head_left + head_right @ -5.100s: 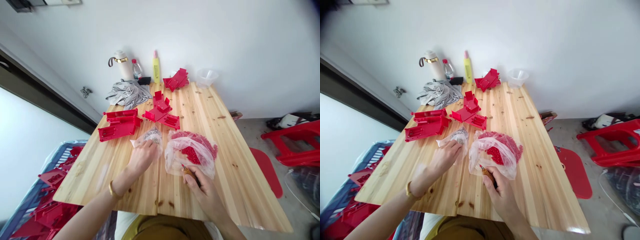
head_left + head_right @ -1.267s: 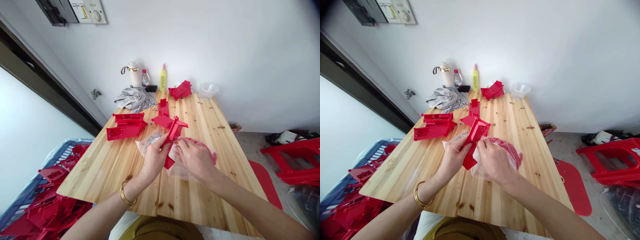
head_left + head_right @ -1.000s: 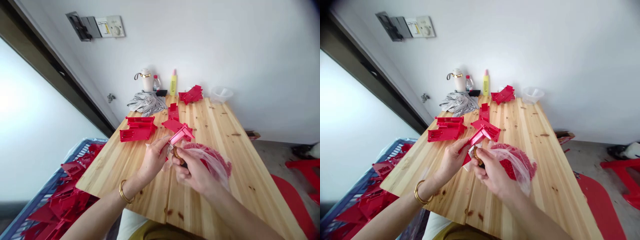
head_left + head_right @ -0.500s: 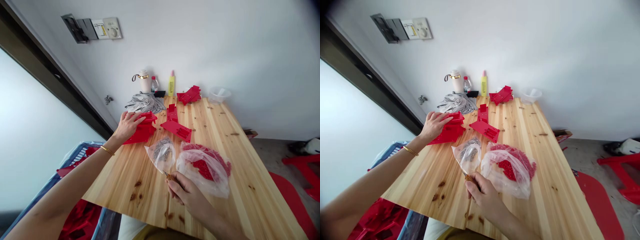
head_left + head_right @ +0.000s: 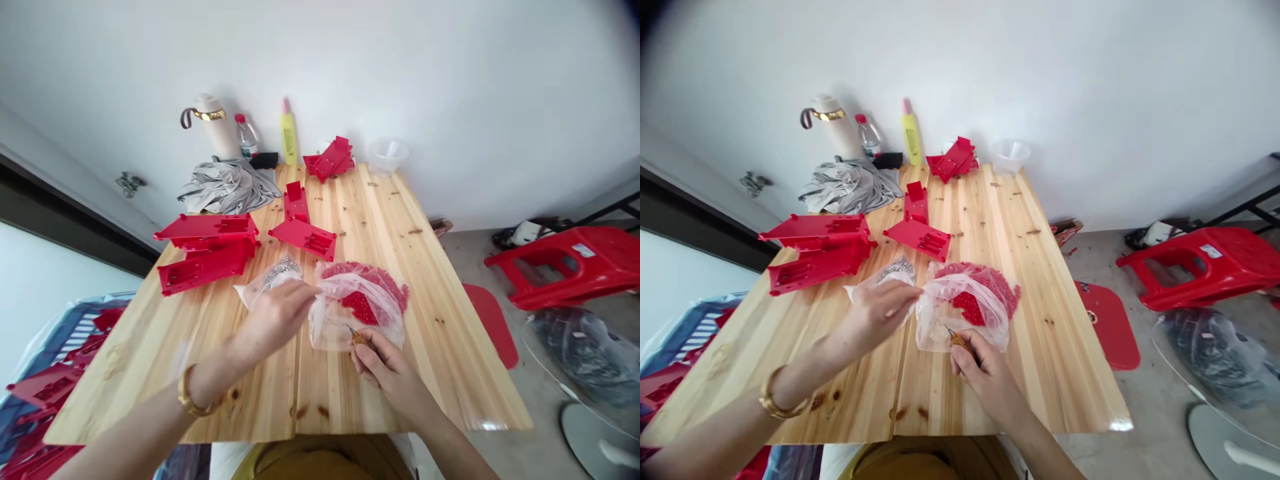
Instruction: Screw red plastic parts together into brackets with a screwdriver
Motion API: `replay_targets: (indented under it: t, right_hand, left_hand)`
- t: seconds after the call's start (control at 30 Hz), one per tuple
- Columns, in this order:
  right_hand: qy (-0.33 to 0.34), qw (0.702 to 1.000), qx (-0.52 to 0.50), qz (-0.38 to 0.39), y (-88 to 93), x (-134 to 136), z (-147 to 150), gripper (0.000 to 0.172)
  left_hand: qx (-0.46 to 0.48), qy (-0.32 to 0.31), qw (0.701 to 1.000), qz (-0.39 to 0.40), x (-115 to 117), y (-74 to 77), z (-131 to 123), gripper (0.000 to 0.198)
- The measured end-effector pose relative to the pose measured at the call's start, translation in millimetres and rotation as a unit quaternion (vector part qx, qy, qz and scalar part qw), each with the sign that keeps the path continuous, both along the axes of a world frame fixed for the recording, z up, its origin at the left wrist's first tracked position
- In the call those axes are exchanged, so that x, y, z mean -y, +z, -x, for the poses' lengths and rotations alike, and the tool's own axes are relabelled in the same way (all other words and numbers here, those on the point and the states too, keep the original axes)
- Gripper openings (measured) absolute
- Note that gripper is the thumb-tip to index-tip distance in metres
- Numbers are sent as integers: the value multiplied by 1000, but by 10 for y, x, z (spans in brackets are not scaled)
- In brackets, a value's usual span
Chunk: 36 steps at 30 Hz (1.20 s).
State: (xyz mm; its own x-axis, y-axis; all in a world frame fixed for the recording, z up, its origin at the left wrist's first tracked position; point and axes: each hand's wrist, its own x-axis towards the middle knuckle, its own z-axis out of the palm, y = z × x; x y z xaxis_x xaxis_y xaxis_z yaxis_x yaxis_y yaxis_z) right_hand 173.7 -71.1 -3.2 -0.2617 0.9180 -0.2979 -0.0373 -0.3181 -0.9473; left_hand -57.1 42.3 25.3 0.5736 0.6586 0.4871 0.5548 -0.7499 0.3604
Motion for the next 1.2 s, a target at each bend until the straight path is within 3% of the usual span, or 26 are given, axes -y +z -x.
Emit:
replay_targets:
  t: [0.07, 0.17, 0.37, 0.47, 0.57, 0.63, 0.67, 0.73, 0.8, 0.87, 0.97, 1.2]
  right_hand:
    - [-25, 1000, -13, 5, -50, 47, -73, 30]
    - [-50, 999, -13, -1, -97, 109, -155, 31]
    - [-62, 998, -1, -15, -178, 163, -218, 30]
    - [-52, 998, 27, -36, -182, 146, -204, 29]
    - [-49, 995, 62, -66, -128, 102, -173, 28]
    - [-53, 990, 94, -93, -59, 61, -140, 25]
    - [-55, 986, 113, -107, -17, 39, -118, 24]
    - [-58, 977, 151, -137, 68, -5, -67, 23]
    - [-57, 968, 183, -165, 142, -44, -8, 22]
    - [-54, 957, 208, -196, 190, -73, 47, 23]
    - [-49, 941, 235, -238, 216, -92, 109, 23]
    - [-37, 926, 275, -255, 233, -68, 155, 19]
  left_hand:
    - [-38, -30, 997, 63, 86, -153, -392, 17]
    - [-125, -3, 987, 100, 76, -314, -716, 14]
    - [-213, 36, 973, 77, -1, -402, -776, 15]
    - [-144, 22, 985, 89, 24, -445, -732, 18]
    - [41, 25, 986, 158, 92, -458, -681, 19]
    - [199, 52, 938, 280, 168, -422, -651, 14]
    - [275, 66, 890, 358, 213, -391, -638, 12]
    - [404, 78, 762, 500, 309, -313, -615, 15]
    - [488, 71, 648, 580, 397, -236, -591, 22]
    - [530, 63, 587, 609, 462, -184, -562, 25]
    - [545, 58, 571, 611, 515, -167, -513, 25]
    - [540, 40, 631, 555, 571, -250, -453, 17]
